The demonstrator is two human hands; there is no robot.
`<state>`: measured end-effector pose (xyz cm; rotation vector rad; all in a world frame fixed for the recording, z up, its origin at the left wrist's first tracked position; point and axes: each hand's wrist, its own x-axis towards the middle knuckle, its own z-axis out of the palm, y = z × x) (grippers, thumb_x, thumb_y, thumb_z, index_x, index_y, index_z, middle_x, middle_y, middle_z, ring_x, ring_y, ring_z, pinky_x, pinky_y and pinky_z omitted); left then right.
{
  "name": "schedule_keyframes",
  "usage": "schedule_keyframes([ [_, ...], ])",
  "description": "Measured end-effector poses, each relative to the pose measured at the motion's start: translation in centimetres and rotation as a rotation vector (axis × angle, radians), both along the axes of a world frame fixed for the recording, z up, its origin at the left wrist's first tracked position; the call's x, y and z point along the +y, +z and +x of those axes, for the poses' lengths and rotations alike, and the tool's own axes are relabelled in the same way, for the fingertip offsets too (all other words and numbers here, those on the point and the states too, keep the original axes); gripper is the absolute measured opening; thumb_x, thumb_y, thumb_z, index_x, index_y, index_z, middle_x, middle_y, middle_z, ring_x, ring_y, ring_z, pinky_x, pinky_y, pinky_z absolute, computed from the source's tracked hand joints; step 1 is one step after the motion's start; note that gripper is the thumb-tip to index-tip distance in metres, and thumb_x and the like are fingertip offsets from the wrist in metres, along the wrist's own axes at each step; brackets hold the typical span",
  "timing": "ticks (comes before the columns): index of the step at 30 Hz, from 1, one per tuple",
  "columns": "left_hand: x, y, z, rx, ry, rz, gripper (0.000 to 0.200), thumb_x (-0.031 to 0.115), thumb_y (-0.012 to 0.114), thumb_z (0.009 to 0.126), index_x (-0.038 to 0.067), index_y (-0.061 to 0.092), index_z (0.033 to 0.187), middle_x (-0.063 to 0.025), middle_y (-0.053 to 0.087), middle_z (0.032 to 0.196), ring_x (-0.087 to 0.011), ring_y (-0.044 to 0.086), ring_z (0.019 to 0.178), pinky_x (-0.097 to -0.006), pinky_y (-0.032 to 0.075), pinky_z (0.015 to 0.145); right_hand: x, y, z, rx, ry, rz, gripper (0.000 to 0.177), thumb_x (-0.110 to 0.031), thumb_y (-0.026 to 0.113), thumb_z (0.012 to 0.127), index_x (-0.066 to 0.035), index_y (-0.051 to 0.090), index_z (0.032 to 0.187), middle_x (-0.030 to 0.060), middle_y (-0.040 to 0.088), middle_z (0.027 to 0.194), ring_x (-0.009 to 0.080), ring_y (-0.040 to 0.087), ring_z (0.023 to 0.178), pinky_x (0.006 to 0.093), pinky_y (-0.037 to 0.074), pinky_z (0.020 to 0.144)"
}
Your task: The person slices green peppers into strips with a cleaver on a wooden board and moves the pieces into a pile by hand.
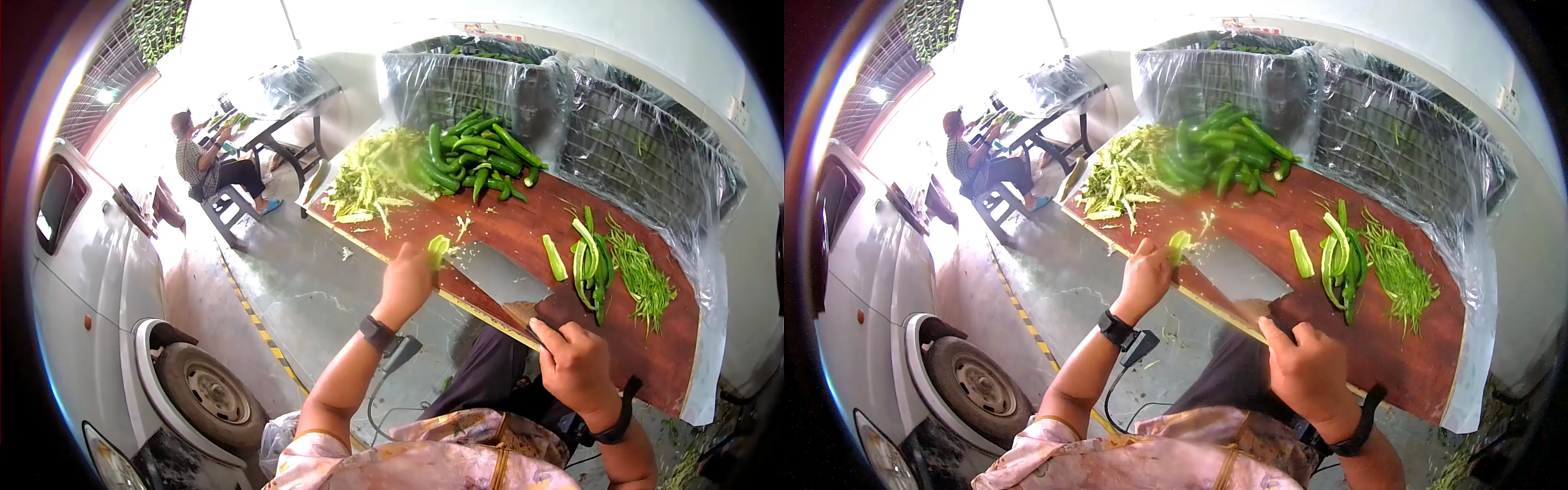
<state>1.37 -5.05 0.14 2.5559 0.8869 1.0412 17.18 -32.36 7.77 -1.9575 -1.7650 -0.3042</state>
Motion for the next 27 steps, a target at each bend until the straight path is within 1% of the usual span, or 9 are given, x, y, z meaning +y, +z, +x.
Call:
schedule_keyframes([
  [4, 0.1, -0.3, 0.1, -0.001, -0.01, 0.052, 0.004, 0.012, 0.061, 0.081, 0.012, 0.065, 0.082, -0.0136, 0.057, 0.087, -0.0349, 0.061, 0.075, -0.0468, 0.051, 0.065, 0.5, -0.4, -0.6, -0.068, 0.004, -0.009, 0.041, -0.009, 0.068, 0.076, -0.015, 0.069, 0.117, 0.0088, 0.051, 0.075, 0.0289, 0.058, 0.062, 0.0414, 0.047, 0.053],
  [10, 0.2, -0.5, 0.3, 0.08, -0.036, 0.05, 0.007, 0.014, 0.06, 0.084, 0.011, 0.065, 0.087, -0.0161, 0.058, 0.089, -0.0362, 0.061, 0.077, -0.0463, 0.052, 0.065, 2.5, -0.7, -1.7, -0.091, -0.009, -0.035, 0.04, -0.01, 0.066, 0.078, -0.013, 0.069, 0.118, 0.0099, 0.052, 0.076, 0.0289, 0.06, 0.064, 0.04, 0.05, 0.055],
  [13, 0.0, -0.1, 0.3, 0.119, -0.028, 0.013, 0.008, 0.015, 0.06, 0.085, 0.01, 0.065, 0.088, -0.0172, 0.058, 0.093, -0.0358, 0.061, 0.081, -0.0461, 0.052, 0.066, 3.3, -1.0, -2.2, -0.057, -0.002, -0.022, 0.038, -0.008, 0.066, 0.079, -0.011, 0.069, 0.117, 0.0107, 0.052, 0.076, 0.0296, 0.059, 0.064, 0.0406, 0.049, 0.055],
  [15, -0.7, 0.5, 0.0, 0.216, 0.095, 0.014, 0.013, 0.019, 0.061, 0.086, 0.008, 0.066, 0.092, -0.0146, 0.059, 0.097, -0.0336, 0.06, 0.094, -0.0452, 0.05, 0.075, 3.5, -1.0, -2.3, -0.03, -0.001, -0.003, 0.037, -0.007, 0.067, 0.079, -0.01, 0.07, 0.116, 0.0109, 0.051, 0.075, 0.0302, 0.058, 0.063, 0.0417, 0.047, 0.055],
  [16, -0.9, 0.6, -0.1, 0.223, 0.095, 0.016, 0.013, 0.019, 0.061, 0.086, 0.008, 0.066, 0.092, -0.0146, 0.059, 0.097, -0.0336, 0.06, 0.094, -0.0452, 0.05, 0.075, 3.4, -0.9, -2.2, -0.043, 0.004, -0.023, 0.039, -0.007, 0.065, 0.079, -0.01, 0.068, 0.118, 0.0124, 0.053, 0.077, 0.0303, 0.06, 0.064, 0.0404, 0.049, 0.056],
  [18, -1.0, 0.7, -0.2, 0.166, 0.11, 0.445, 0.02, 0.021, 0.062, 0.086, 0.006, 0.066, 0.099, -0.0112, 0.059, 0.102, -0.0315, 0.055, 0.104, -0.044, 0.045, 0.086, 3.4, -0.6, -2.2, -0.05, 0.002, -0.041, 0.042, -0.007, 0.062, 0.078, -0.009, 0.067, 0.119, 0.014, 0.055, 0.079, 0.0304, 0.061, 0.065, 0.0391, 0.052, 0.057],
  [21, -1.0, 0.2, -0.3, 0.211, 0.103, 0.51, 0.027, 0.024, 0.063, 0.086, 0.004, 0.064, 0.105, -0.0091, 0.059, 0.104, -0.0295, 0.051, 0.108, -0.0429, 0.04, 0.091, 3.5, -0.4, -2.2, -0.066, 0.017, -0.046, 0.042, -0.007, 0.062, 0.078, -0.008, 0.067, 0.119, 0.0144, 0.055, 0.079, 0.0308, 0.061, 0.065, 0.0394, 0.052, 0.056],
  [25, -0.9, -0.3, -0.8, 0.296, 0.085, 0.288, 0.028, 0.022, 0.063, 0.087, 0.007, 0.065, 0.11, -0.0088, 0.06, 0.109, -0.0304, 0.051, 0.111, -0.0445, 0.04, 0.097, 3.5, 0.0, -2.4, -0.063, 0.035, -0.039, 0.043, -0.007, 0.062, 0.077, -0.008, 0.067, 0.12, 0.0129, 0.054, 0.078, 0.0296, 0.061, 0.064, 0.0391, 0.051, 0.054],
  [27, -1.0, -0.6, -0.8, 0.164, 0.047, 0.223, 0.022, 0.021, 0.062, 0.088, 0.006, 0.065, 0.104, -0.0097, 0.06, 0.106, -0.0319, 0.052, 0.106, -0.0441, 0.04, 0.096, 3.5, 0.3, -2.7, -0.068, 0.042, -0.044, 0.044, -0.007, 0.062, 0.076, -0.008, 0.067, 0.12, 0.0124, 0.053, 0.077, 0.0291, 0.06, 0.064, 0.0388, 0.051, 0.054],
])
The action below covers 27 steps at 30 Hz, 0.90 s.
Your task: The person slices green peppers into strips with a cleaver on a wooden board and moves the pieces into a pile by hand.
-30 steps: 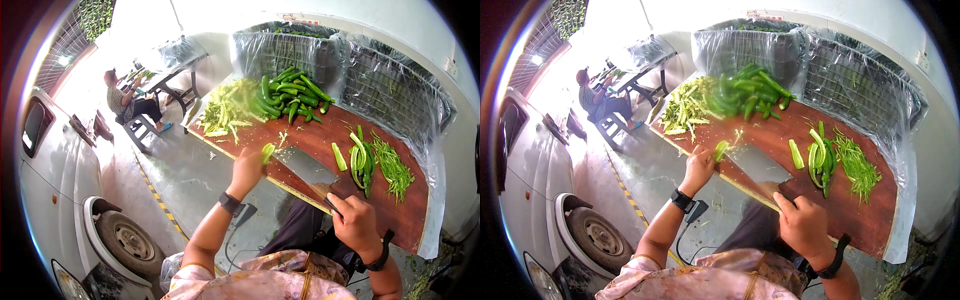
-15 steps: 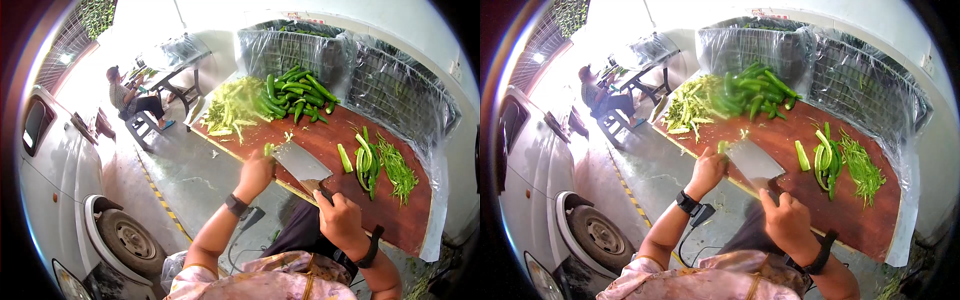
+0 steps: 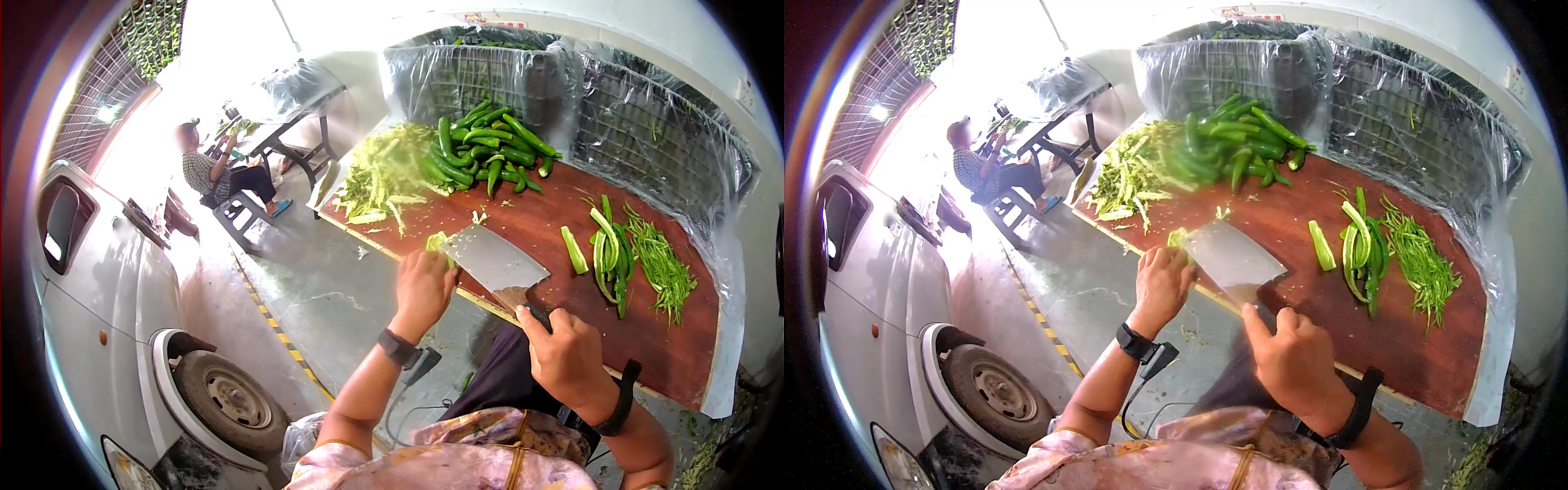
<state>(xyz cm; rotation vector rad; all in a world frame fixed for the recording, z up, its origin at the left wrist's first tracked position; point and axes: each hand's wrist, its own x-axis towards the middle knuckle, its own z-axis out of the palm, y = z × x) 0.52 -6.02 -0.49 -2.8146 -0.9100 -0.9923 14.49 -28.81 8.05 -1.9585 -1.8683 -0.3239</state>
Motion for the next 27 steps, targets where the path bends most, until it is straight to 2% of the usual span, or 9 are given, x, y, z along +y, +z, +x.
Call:
schedule_keyframes([
  [6, 0.3, -0.6, -0.1, -0.097, -0.061, -0.048, 0.013, 0.018, 0.062, 0.088, 0.007, 0.066, 0.095, -0.0111, 0.059, 0.104, -0.0328, 0.053, 0.103, -0.0421, 0.044, 0.092, 1.0, 0.4, -1.1, -0.108, 0.027, -0.026, 0.039, -0.011, 0.061, 0.078, -0.008, 0.067, 0.117, 0.01, 0.053, 0.075, 0.0265, 0.06, 0.063, 0.035, 0.051, 0.05],
  [9, 0.5, -0.6, 0.0, -0.105, -0.11, -0.032, 0.017, 0.018, 0.065, 0.087, 0.005, 0.064, 0.098, -0.0121, 0.058, 0.101, -0.0347, 0.053, 0.098, -0.0436, 0.046, 0.085, 2.6, -0.4, -1.9, -0.179, -0.024, -0.074, 0.035, -0.012, 0.059, 0.081, -0.008, 0.066, 0.115, 0.0091, 0.055, 0.073, 0.0263, 0.061, 0.061, 0.0336, 0.051, 0.049],
  [11, 1.0, -0.8, 0.1, -0.093, -0.106, -0.056, 0.017, 0.017, 0.065, 0.087, 0.005, 0.065, 0.098, -0.0125, 0.058, 0.101, -0.0348, 0.053, 0.099, -0.0435, 0.046, 0.085, 4.9, -1.6, -1.9, -0.238, -0.012, -0.037, 0.033, -0.013, 0.059, 0.082, -0.009, 0.065, 0.114, 0.0094, 0.057, 0.073, 0.0263, 0.062, 0.06, 0.0329, 0.052, 0.049],
  [16, 1.1, -0.7, -0.1, -0.168, -0.106, -0.082, 0.017, 0.016, 0.065, 0.086, 0.004, 0.066, 0.098, -0.0134, 0.058, 0.102, -0.0351, 0.054, 0.1, -0.0435, 0.047, 0.085, 6.5, -2.2, -0.3, -0.117, 0.003, -0.001, 0.036, -0.012, 0.061, 0.081, -0.009, 0.064, 0.117, 0.0113, 0.058, 0.075, 0.0279, 0.064, 0.063, 0.037, 0.053, 0.053],
  [18, 0.9, -1.0, 0.0, -0.264, -0.113, -0.042, 0.011, 0.013, 0.063, 0.086, 0.004, 0.069, 0.09, -0.0135, 0.06, 0.099, -0.0352, 0.055, 0.095, -0.0436, 0.048, 0.085, 4.7, -1.3, 0.2, -0.052, 0.026, 0.057, 0.041, -0.01, 0.064, 0.078, -0.009, 0.065, 0.119, 0.0119, 0.058, 0.077, 0.0296, 0.063, 0.065, 0.0386, 0.052, 0.054],
  [21, 1.0, -1.0, -0.2, -0.217, -0.13, -0.092, 0.014, 0.014, 0.065, 0.085, 0.005, 0.067, 0.096, -0.0137, 0.058, 0.101, -0.0356, 0.054, 0.098, -0.0442, 0.046, 0.085, 1.9, 0.7, -0.1, 0.009, 0.017, -0.008, 0.038, -0.012, 0.068, 0.08, -0.014, 0.069, 0.118, 0.0102, 0.052, 0.076, 0.029, 0.06, 0.065, 0.0409, 0.048, 0.055],
  [26, 1.0, -0.9, -0.4, -0.201, -0.147, -0.105, 0.01, 0.013, 0.064, 0.085, 0.007, 0.068, 0.091, -0.0127, 0.057, 0.098, -0.0351, 0.054, 0.096, -0.0437, 0.046, 0.084, 2.2, 1.6, -1.3, 0.002, 0.02, -0.129, 0.042, -0.009, 0.068, 0.077, -0.011, 0.067, 0.119, 0.011, 0.054, 0.076, 0.0294, 0.06, 0.063, 0.0407, 0.049, 0.056],
  [27, 1.1, -1.0, -0.5, -0.229, -0.163, -0.102, 0.009, 0.013, 0.064, 0.085, 0.007, 0.069, 0.09, -0.0124, 0.057, 0.097, -0.0349, 0.054, 0.096, -0.0435, 0.046, 0.083, 3.2, 0.9, -1.3, -0.043, 0.048, -0.103, 0.041, -0.01, 0.066, 0.077, -0.008, 0.065, 0.118, 0.0126, 0.056, 0.075, 0.0295, 0.062, 0.062, 0.0396, 0.05, 0.054],
])
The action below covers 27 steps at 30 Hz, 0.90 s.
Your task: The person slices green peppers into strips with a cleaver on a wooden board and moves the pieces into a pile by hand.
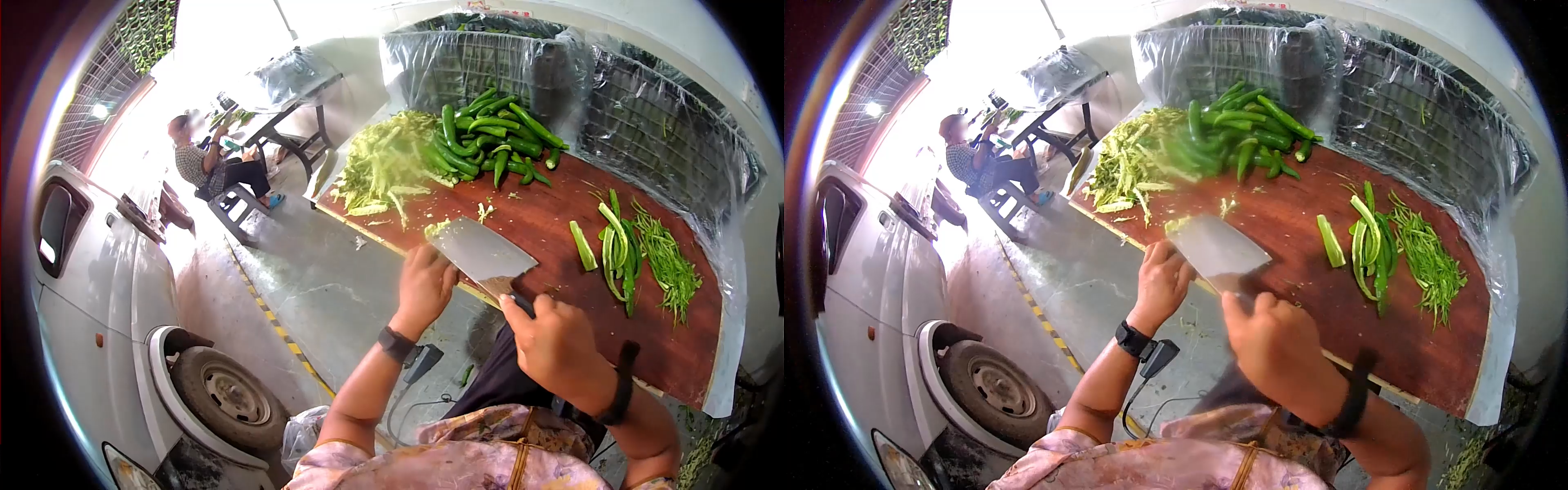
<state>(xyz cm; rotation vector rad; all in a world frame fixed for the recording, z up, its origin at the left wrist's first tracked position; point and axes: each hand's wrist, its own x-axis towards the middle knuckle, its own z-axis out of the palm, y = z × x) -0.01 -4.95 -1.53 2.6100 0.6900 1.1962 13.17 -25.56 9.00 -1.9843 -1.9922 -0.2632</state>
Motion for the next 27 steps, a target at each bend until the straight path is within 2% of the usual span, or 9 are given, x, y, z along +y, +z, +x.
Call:
schedule_keyframes([
  [4, 0.2, 0.2, -0.2, 0.0, -0.023, 0.021, 0.009, 0.014, 0.064, 0.085, 0.008, 0.069, 0.089, -0.0125, 0.057, 0.096, -0.0347, 0.054, 0.095, -0.0436, 0.046, 0.083, 5.0, -2.1, -0.5, -0.037, 0.045, -0.02, 0.04, -0.012, 0.065, 0.077, -0.004, 0.063, 0.116, 0.014, 0.061, 0.074, 0.0301, 0.065, 0.064, 0.0396, 0.053, 0.054],
  [8, 0.3, -0.1, -0.2, 0.033, -0.006, -0.009, 0.02, 0.017, 0.066, 0.085, 0.003, 0.069, 0.099, -0.0141, 0.059, 0.102, -0.0351, 0.054, 0.1, -0.045, 0.046, 0.086, 8.4, -2.4, 0.0, 0.003, 0.056, 0.083, 0.039, -0.012, 0.063, 0.08, -0.004, 0.062, 0.118, 0.016, 0.063, 0.075, 0.034, 0.066, 0.068, 0.0434, 0.054, 0.06],
  [10, -0.1, 0.2, -0.2, 0.024, 0.0, -0.027, 0.026, 0.02, 0.067, 0.085, 0.002, 0.068, 0.104, -0.0147, 0.06, 0.105, -0.0355, 0.055, 0.103, -0.0453, 0.047, 0.088, 7.8, -0.6, 0.9, 0.29, -0.022, 0.126, 0.038, -0.012, 0.065, 0.081, -0.006, 0.066, 0.118, 0.0178, 0.064, 0.079, 0.0365, 0.064, 0.069, 0.0444, 0.052, 0.062],
  [12, -0.6, 1.0, -0.2, 0.068, 0.023, 0.022, 0.038, 0.026, 0.071, 0.084, -0.001, 0.066, 0.11, -0.0156, 0.061, 0.111, -0.0367, 0.055, 0.106, -0.0446, 0.047, 0.091, 6.8, -0.2, 2.0, 0.338, -0.078, 0.128, 0.037, -0.011, 0.066, 0.082, -0.004, 0.065, 0.118, 0.0187, 0.067, 0.085, 0.0382, 0.065, 0.074, 0.0449, 0.052, 0.065],
  [14, -0.7, 1.1, -0.1, 0.051, 0.026, 0.014, 0.036, 0.025, 0.073, 0.082, 0.001, 0.067, 0.108, -0.0151, 0.062, 0.109, -0.0363, 0.057, 0.105, -0.0439, 0.048, 0.091, 5.5, -0.2, 3.5, 0.427, -0.012, 0.307, 0.038, -0.011, 0.065, 0.082, -0.009, 0.064, 0.12, 0.0226, 0.067, 0.085, 0.0413, 0.065, 0.076, 0.0486, 0.052, 0.067],
  [18, 0.4, 1.1, -0.7, 0.076, -0.005, -0.015, 0.037, 0.025, 0.075, 0.081, 0.002, 0.067, 0.108, -0.0141, 0.065, 0.107, -0.0356, 0.059, 0.105, -0.0436, 0.048, 0.092, 1.5, 1.3, 4.5, 0.669, -0.06, 0.321, 0.034, -0.002, 0.066, 0.082, 0.0, 0.065, 0.115, 0.0233, 0.069, 0.092, 0.0376, 0.069, 0.082, 0.0397, 0.054, 0.07],
  [22, 0.5, 1.9, -1.0, 0.108, 0.098, 0.043, 0.015, 0.015, 0.07, 0.085, 0.003, 0.066, 0.092, -0.0124, 0.063, 0.089, -0.0298, 0.064, 0.081, -0.0401, 0.053, 0.072, -2.1, 1.3, 5.3, 0.645, -0.101, 0.339, 0.032, 0.0, 0.066, 0.082, 0.002, 0.066, 0.114, 0.0234, 0.07, 0.095, 0.0349, 0.071, 0.086, 0.0369, 0.055, 0.074],
  [23, 1.0, 2.0, -1.0, 0.045, 0.112, 0.09, 0.008, 0.009, 0.067, 0.086, 0.002, 0.063, 0.085, -0.012, 0.061, 0.082, -0.0278, 0.061, 0.067, -0.037, 0.051, 0.062, -3.0, 1.3, 5.4, 0.659, -0.128, 0.345, 0.032, 0.0, 0.066, 0.082, 0.003, 0.066, 0.113, 0.0231, 0.07, 0.096, 0.0333, 0.071, 0.086, 0.0364, 0.055, 0.075],
  [27, 1.6, 3.9, 0.3, -0.185, 0.151, -0.071, 0.006, 0.005, 0.065, 0.087, 0.0, 0.064, 0.089, -0.0121, 0.063, 0.081, -0.0259, 0.063, 0.07, -0.0358, 0.05, 0.064, -5.8, 1.7, 5.9, 0.705, -0.193, 0.376, 0.031, 0.002, 0.066, 0.081, 0.004, 0.067, 0.113, 0.0204, 0.072, 0.095, 0.0256, 0.072, 0.086, 0.0332, 0.055, 0.077],
])
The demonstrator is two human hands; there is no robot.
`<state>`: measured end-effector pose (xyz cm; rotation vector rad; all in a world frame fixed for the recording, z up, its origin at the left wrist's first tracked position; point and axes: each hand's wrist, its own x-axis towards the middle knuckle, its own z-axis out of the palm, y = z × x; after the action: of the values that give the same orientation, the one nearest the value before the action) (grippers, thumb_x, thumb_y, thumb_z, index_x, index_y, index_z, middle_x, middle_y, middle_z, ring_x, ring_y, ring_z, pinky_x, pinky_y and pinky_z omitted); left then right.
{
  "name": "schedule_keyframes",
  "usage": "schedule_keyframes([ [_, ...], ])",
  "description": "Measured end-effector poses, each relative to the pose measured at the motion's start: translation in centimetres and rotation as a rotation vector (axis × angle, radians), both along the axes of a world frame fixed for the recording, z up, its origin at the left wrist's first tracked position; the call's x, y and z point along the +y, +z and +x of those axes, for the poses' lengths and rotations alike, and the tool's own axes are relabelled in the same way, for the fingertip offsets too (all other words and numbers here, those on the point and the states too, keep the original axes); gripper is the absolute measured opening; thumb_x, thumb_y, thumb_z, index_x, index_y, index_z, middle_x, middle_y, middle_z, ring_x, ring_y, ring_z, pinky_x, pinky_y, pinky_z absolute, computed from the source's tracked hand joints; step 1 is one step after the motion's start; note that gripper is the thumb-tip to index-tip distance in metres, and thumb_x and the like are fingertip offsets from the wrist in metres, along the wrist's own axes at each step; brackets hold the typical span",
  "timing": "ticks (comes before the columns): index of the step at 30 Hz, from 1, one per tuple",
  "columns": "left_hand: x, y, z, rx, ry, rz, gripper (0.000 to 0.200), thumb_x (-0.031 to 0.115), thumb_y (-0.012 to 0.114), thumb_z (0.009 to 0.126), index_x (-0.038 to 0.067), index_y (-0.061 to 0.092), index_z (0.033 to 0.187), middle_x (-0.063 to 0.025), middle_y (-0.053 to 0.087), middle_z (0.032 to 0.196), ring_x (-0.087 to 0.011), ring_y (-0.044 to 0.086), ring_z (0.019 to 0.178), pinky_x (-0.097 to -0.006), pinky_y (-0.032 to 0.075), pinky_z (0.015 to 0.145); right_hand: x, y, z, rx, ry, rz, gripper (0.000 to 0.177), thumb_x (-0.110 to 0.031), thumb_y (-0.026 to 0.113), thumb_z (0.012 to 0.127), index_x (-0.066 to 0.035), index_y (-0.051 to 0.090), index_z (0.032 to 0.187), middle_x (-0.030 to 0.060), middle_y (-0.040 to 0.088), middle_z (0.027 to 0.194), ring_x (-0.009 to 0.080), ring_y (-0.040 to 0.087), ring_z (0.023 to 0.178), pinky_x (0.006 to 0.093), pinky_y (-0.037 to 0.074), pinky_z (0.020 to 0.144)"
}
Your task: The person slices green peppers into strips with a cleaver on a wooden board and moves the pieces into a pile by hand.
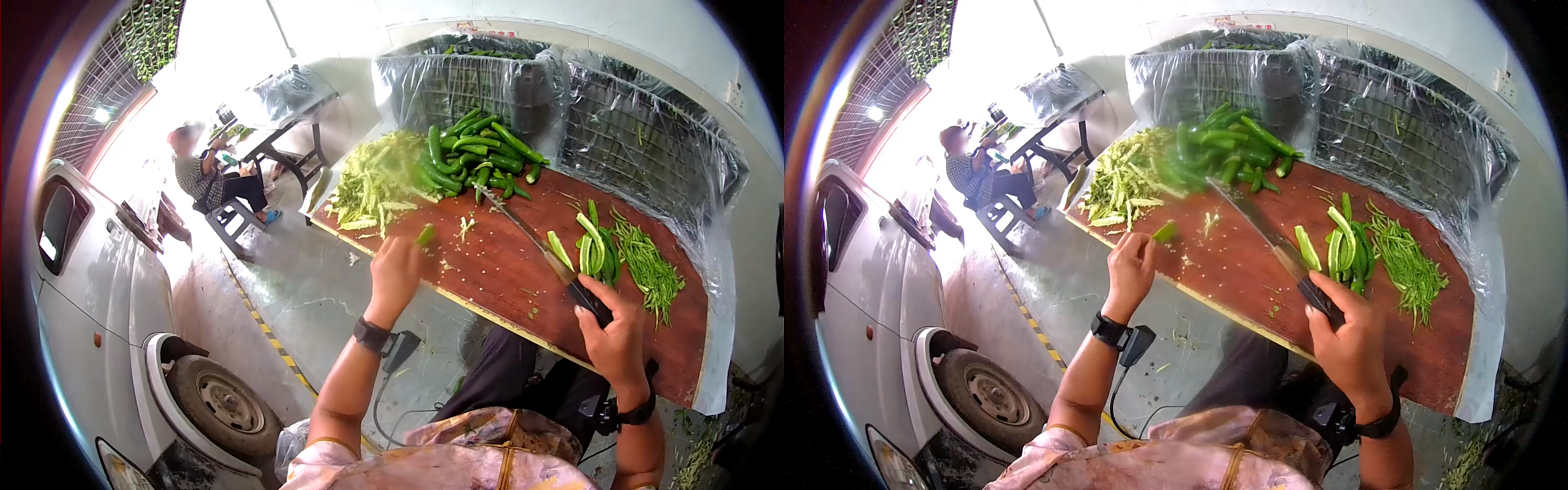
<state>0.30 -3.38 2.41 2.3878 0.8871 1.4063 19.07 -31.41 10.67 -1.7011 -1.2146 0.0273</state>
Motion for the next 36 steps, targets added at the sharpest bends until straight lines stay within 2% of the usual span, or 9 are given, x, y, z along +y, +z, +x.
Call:
schedule_keyframes([
  [6, -3.1, 3.3, 6.6, -0.062, -0.439, 0.006, 0.029, 0.011, 0.067, 0.087, 0.003, 0.064, 0.115, -0.0193, 0.063, 0.118, -0.0376, 0.061, 0.106, -0.0413, 0.051, 0.09, -2.4, -0.1, 0.9, 0.055, -0.089, 0.108, 0.034, 0.002, 0.065, 0.081, 0.003, 0.067, 0.115, 0.0172, 0.072, 0.102, 0.0209, 0.069, 0.092, 0.0321, 0.052, 0.084],
  [8, -4.2, 4.2, 7.7, 0.124, -0.659, -0.063, 0.045, 0.016, 0.067, 0.088, 0.006, 0.057, 0.131, -0.0195, 0.051, 0.139, -0.0385, 0.053, 0.123, -0.0419, 0.046, 0.102, -3.7, -0.3, 1.3, 0.029, -0.107, 0.082, 0.034, 0.001, 0.065, 0.081, 0.003, 0.067, 0.115, 0.0169, 0.072, 0.101, 0.0211, 0.069, 0.093, 0.0325, 0.052, 0.084],
  [13, 1.1, 1.1, 7.5, 0.556, -0.617, 0.112, 0.043, 0.024, 0.063, 0.089, 0.011, 0.06, 0.13, -0.0149, 0.049, 0.144, -0.0339, 0.044, 0.133, -0.0441, 0.038, 0.109, -6.2, -0.2, 1.0, 0.248, -0.11, 0.021, 0.034, 0.001, 0.064, 0.081, 0.007, 0.066, 0.114, 0.0175, 0.072, 0.1, 0.02, 0.068, 0.095, 0.0332, 0.051, 0.086],
  [17, 4.0, 4.4, 5.0, 1.15, -0.113, 0.289, 0.037, 0.03, 0.061, 0.089, 0.022, 0.065, 0.125, 0.0002, 0.058, 0.135, -0.027, 0.053, 0.125, -0.0409, 0.045, 0.102, -7.5, -1.1, 1.4, 0.435, -0.039, 0.005, 0.033, 0.0, 0.065, 0.082, 0.008, 0.066, 0.114, 0.0137, 0.072, 0.102, 0.0161, 0.066, 0.095, 0.0302, 0.051, 0.086],
  [20, 8.8, 4.5, 4.2, 0.804, -0.137, 0.141, 0.032, 0.031, 0.066, 0.083, 0.021, 0.071, 0.113, -0.0047, 0.063, 0.117, -0.027, 0.066, 0.1, -0.0409, 0.054, 0.083, -7.5, -2.8, 1.5, 0.565, 0.01, -0.026, 0.034, -0.001, 0.066, 0.084, 0.007, 0.064, 0.117, 0.0101, 0.071, 0.101, 0.0137, 0.064, 0.092, 0.0289, 0.051, 0.084],
  [23, 14.2, 2.2, 5.6, 0.671, -0.171, 0.201, 0.033, 0.023, 0.066, 0.082, 0.016, 0.07, 0.114, -0.0086, 0.062, 0.113, -0.0319, 0.065, 0.098, -0.0422, 0.055, 0.081, -7.0, -3.6, 1.3, 0.725, 0.077, -0.029, 0.035, -0.002, 0.064, 0.087, 0.005, 0.061, 0.122, 0.0066, 0.068, 0.091, 0.0082, 0.061, 0.078, 0.0236, 0.05, 0.069],
  [24, 10.6, 5.2, 6.2, 0.623, -0.152, -0.065, 0.04, 0.011, 0.067, 0.079, 0.008, 0.065, 0.119, -0.0181, 0.059, 0.128, -0.0372, 0.058, 0.114, -0.044, 0.049, 0.098, -6.9, -3.7, 1.3, 0.808, 0.087, -0.057, 0.036, -0.003, 0.064, 0.088, 0.004, 0.059, 0.123, 0.0053, 0.066, 0.086, 0.0064, 0.057, 0.07, 0.0221, 0.047, 0.063],
  [26, 11.8, 4.0, 7.8, 0.631, -0.142, -0.032, 0.044, 0.01, 0.066, 0.079, 0.006, 0.062, 0.122, -0.0199, 0.056, 0.13, -0.0391, 0.057, 0.115, -0.0445, 0.048, 0.098, -6.6, -4.1, 1.3, 0.918, 0.091, -0.086, 0.04, -0.006, 0.063, 0.09, 0.002, 0.055, 0.128, 0.0029, 0.062, 0.077, 0.0042, 0.049, 0.056, 0.0205, 0.04, 0.05],
  [36, 14.3, 0.9, 9.7, 0.489, -0.106, 0.108, 0.024, 0.004, 0.057, 0.084, 0.004, 0.058, 0.107, -0.0203, 0.058, 0.106, -0.0416, 0.061, 0.095, -0.0497, 0.052, 0.081, -6.3, -5.6, 2.3, 0.997, -0.029, -0.061, 0.038, -0.015, 0.056, 0.097, -0.002, 0.051, 0.132, 0.0018, 0.057, 0.075, 0.0049, 0.047, 0.055, 0.0207, 0.038, 0.047],
])
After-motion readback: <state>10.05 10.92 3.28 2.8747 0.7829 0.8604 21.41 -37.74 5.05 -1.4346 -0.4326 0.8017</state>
